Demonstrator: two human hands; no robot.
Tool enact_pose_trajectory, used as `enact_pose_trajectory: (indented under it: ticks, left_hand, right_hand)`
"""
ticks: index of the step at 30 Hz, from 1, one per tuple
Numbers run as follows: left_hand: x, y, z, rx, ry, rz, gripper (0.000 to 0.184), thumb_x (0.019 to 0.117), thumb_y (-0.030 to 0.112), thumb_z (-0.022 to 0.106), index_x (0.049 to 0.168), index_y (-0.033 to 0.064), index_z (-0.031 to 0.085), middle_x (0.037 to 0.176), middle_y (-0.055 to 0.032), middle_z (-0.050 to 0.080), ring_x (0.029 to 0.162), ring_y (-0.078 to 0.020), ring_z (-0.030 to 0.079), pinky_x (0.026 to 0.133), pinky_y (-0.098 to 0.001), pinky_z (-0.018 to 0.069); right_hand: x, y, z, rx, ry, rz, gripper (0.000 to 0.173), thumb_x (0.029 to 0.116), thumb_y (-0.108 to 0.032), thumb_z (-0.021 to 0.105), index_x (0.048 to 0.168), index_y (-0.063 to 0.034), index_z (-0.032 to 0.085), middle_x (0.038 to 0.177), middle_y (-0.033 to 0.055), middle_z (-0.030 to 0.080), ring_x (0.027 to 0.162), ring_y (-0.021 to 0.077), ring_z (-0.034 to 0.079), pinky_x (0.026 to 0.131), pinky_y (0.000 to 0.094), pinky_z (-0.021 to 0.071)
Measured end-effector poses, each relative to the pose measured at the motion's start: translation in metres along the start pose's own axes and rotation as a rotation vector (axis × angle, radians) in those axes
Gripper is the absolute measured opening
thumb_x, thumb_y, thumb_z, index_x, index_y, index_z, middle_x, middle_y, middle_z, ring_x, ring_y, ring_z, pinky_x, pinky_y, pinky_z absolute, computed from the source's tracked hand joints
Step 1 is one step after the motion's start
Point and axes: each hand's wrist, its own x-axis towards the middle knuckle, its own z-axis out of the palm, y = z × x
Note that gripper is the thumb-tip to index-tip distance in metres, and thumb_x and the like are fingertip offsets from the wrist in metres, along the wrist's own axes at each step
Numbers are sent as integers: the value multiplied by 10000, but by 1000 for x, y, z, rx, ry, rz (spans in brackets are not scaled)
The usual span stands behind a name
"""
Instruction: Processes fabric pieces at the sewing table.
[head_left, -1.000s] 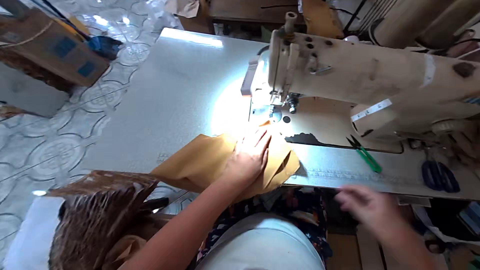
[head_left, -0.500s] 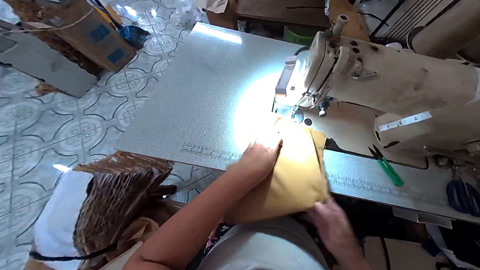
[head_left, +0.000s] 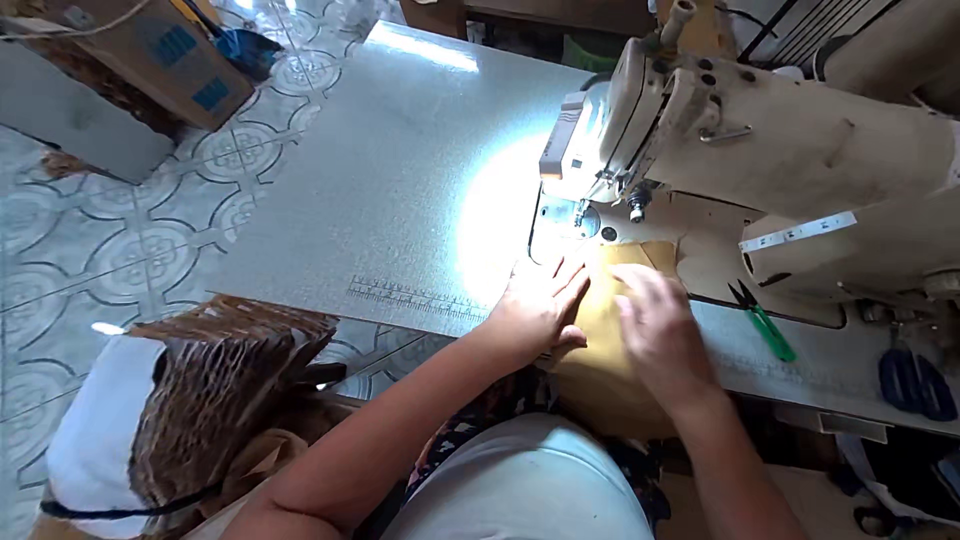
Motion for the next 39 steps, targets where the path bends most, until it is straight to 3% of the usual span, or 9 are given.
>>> enact_pose_trajectory:
  ticks: [5, 10, 17, 21, 24, 26, 30, 35, 39]
  left_hand:
    - [-3, -35, -19, 55, 77, -60, 651, 1002, 555, 524, 1522, 163, 516, 1610, -94, 436, 1474, -366, 411, 1132, -770, 199]
    - [-4, -44, -15, 42, 289, -220, 272, 1036, 143, 566, 1267, 132, 709, 1294, -92, 694, 1264, -318, 621, 1159, -628, 341]
    - [-6, -24, -4, -49, 344, -57, 220, 1015, 196, 606, 1158, 174, 772, 1225, 1, 717, 1205, -205, 640, 1079, -592, 405]
    - [2, -21, -3, 65, 329, -19, 211, 1019, 193, 600, 1132, 206, 777, 1198, 16, 730, 1179, -235, 660, 1055, -686, 374]
    - [8, -20, -8, 122, 317, 6, 150, 1001, 229, 636, 1053, 183, 769, 1075, -7, 732, 1061, -251, 691, 1048, -746, 344]
    - [12, -23, -10, 134, 298, 31, 156, 992, 265, 654, 1063, 169, 754, 1113, -12, 717, 1115, -257, 669, 1051, -736, 345]
    - [17, -31, -14, 141, 217, 41, 336, 985, 337, 642, 1260, 156, 705, 1501, 11, 571, 1483, -305, 408, 1111, -775, 219]
    - [27, -27, -23, 185, 60, -46, 496, 972, 391, 654, 1424, 192, 609, 1568, -10, 496, 1512, -345, 347, 1101, -827, 142]
    - [37, -30, -27, 142, 45, -61, 484, 930, 362, 716, 1376, 189, 646, 1533, -35, 532, 1472, -404, 384, 1081, -815, 213]
  right_hand:
    - [22, -16, 65, -104, 56, -48, 409, 1037, -296, 483, 1405, -222, 647, 1356, 103, 648, 1258, 331, 594, 928, 521, 515]
    - [23, -20, 70, -148, 56, -6, 419, 1021, -300, 462, 1394, -267, 651, 1381, 84, 625, 1281, 330, 569, 904, 522, 502]
    - [26, -16, 65, -59, 51, -2, 414, 1005, -319, 460, 1332, -224, 696, 1349, 84, 633, 1251, 324, 572, 912, 531, 484]
    - [23, -10, 67, 10, 173, 15, 444, 981, -290, 547, 1321, -26, 656, 1267, 145, 687, 1190, 320, 635, 996, 447, 511]
    - [24, -7, 69, 46, 190, -4, 344, 983, -239, 569, 1254, -93, 722, 1219, 129, 698, 1139, 307, 649, 940, 434, 536]
    - [26, -8, 68, 22, 133, -3, 339, 1000, -234, 544, 1273, -175, 736, 1245, 108, 683, 1163, 304, 632, 928, 456, 535]
    - [32, -5, 66, -42, 80, -28, 415, 993, -261, 499, 1325, -103, 693, 1309, 123, 660, 1172, 325, 627, 916, 474, 533]
    - [41, -4, 63, -90, 8, 2, 509, 998, -330, 445, 1408, -87, 626, 1414, 127, 597, 1228, 348, 595, 934, 500, 528]
    - [48, -3, 60, -95, -5, 26, 543, 978, -350, 475, 1420, -63, 604, 1411, 146, 602, 1223, 364, 604, 927, 520, 531]
